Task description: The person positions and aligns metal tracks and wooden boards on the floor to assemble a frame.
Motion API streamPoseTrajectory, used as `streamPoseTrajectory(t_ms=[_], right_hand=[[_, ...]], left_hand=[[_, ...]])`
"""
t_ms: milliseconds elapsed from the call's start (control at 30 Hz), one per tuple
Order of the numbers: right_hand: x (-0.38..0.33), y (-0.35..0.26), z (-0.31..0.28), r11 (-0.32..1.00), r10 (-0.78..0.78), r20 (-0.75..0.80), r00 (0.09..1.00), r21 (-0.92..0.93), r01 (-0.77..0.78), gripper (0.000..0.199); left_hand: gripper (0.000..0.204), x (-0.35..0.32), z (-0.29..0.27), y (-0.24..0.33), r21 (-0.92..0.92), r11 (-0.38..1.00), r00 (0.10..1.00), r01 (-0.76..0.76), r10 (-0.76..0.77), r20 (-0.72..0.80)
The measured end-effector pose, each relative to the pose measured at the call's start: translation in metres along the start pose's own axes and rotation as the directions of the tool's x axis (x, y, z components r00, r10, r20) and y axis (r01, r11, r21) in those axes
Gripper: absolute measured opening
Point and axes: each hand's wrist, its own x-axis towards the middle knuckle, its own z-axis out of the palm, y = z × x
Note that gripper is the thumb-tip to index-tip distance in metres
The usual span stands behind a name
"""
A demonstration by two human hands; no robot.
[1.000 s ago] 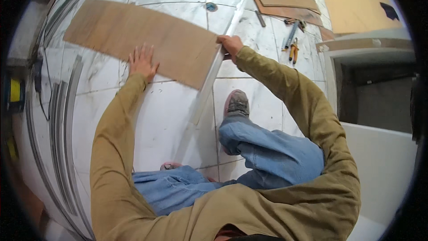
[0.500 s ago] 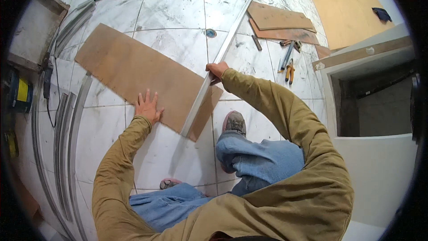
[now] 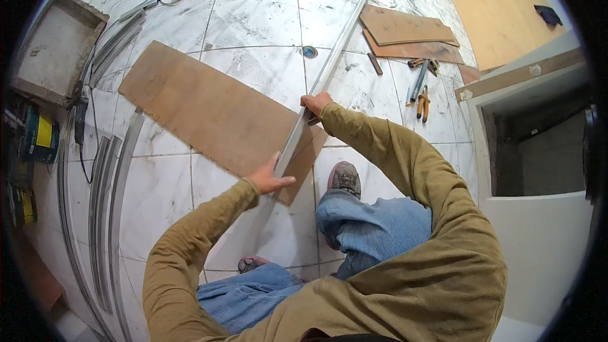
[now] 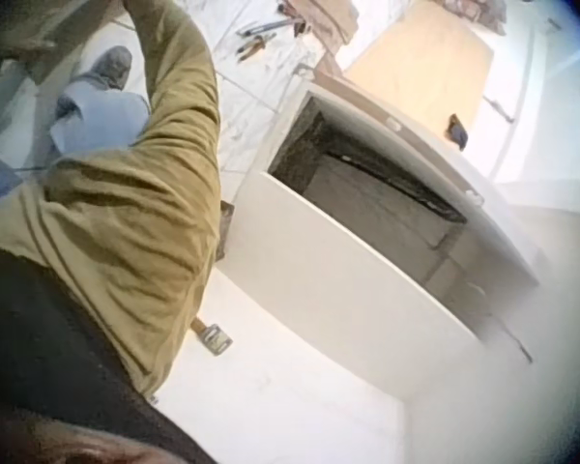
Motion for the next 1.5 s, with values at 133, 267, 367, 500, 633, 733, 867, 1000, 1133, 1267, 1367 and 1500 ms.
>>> streamPoseTrajectory(t_ms=[133, 267, 367, 500, 633, 733, 867, 1000, 1133, 1267, 1367, 1500], right_hand=[[0.031, 0.019, -0.014, 0.972, -0.097, -0.054, 0.994, -0.219, 0.083, 0.047], [0.074, 0.049, -0.049, 0.951, -0.147, -0.213, 0.966, -0.299, 0.078, 0.051], [0.082, 0.012, -0.055, 0.970, -0.169, -0.165, 0.972, -0.202, 0.134, 0.046], [0.086, -0.023, -0.074, 0.990, -0.113, -0.151, 0.982, 0.067, 0.124, 0.031], [0.099, -0.018, -0.120, 0.944, -0.277, -0.312, 0.909, 0.089, 0.318, 0.023], [0.075, -0.003, -0.090, 0.944, -0.290, -0.245, 0.925, 0.083, 0.318, 0.026], [0.062, 0.010, -0.065, 0.968, -0.240, -0.201, 0.950, 0.028, 0.251, 0.027], [0.062, 0.015, -0.052, 0.959, -0.282, -0.191, 0.940, -0.078, 0.272, 0.029], [0.058, -0.002, -0.034, 0.893, -0.411, -0.133, 0.902, -0.259, 0.368, 0.031], [0.072, -0.012, -0.040, 0.908, -0.365, -0.151, 0.919, -0.275, 0.316, 0.032], [0.063, -0.039, -0.022, 0.956, -0.272, -0.120, 0.955, -0.148, 0.254, 0.032], [0.079, -0.058, -0.025, 0.947, -0.281, -0.147, 0.948, -0.202, 0.250, 0.029]], left_hand=[[0.076, 0.026, 0.032, -0.041, -0.065, 0.997, 0.999, -0.030, 0.029, -0.017], [0.069, 0.046, 0.046, 0.008, -0.154, 0.987, 0.999, -0.039, 0.044, 0.030], [0.064, 0.068, 0.030, 0.022, -0.233, 0.972, 1.000, 0.019, -0.014, 0.022], [0.062, 0.066, 0.023, 0.058, -0.191, 0.978, 0.996, 0.085, -0.082, 0.022], [0.066, 0.073, 0.066, 0.049, -0.105, 0.982, 0.986, -0.156, 0.149, -0.071], [0.068, 0.034, 0.062, 0.047, -0.021, 0.985, 0.978, -0.172, 0.168, -0.122], [0.067, -0.008, 0.067, 0.042, 0.016, 0.996, 0.987, -0.086, 0.087, -0.138], [0.066, -0.025, 0.066, 0.051, -0.112, 0.993, 0.995, -0.039, 0.028, -0.094], [0.065, -0.035, 0.070, 0.044, -0.209, 0.978, 0.993, -0.006, -0.019, -0.115], [0.064, -0.029, 0.066, 0.069, -0.178, 0.984, 0.991, -0.001, -0.022, -0.128], [0.065, -0.021, 0.057, 0.053, -0.204, 0.979, 0.986, 0.026, -0.059, -0.157], [0.066, -0.001, 0.042, 0.052, -0.264, 0.964, 0.989, 0.042, -0.078, -0.128]])
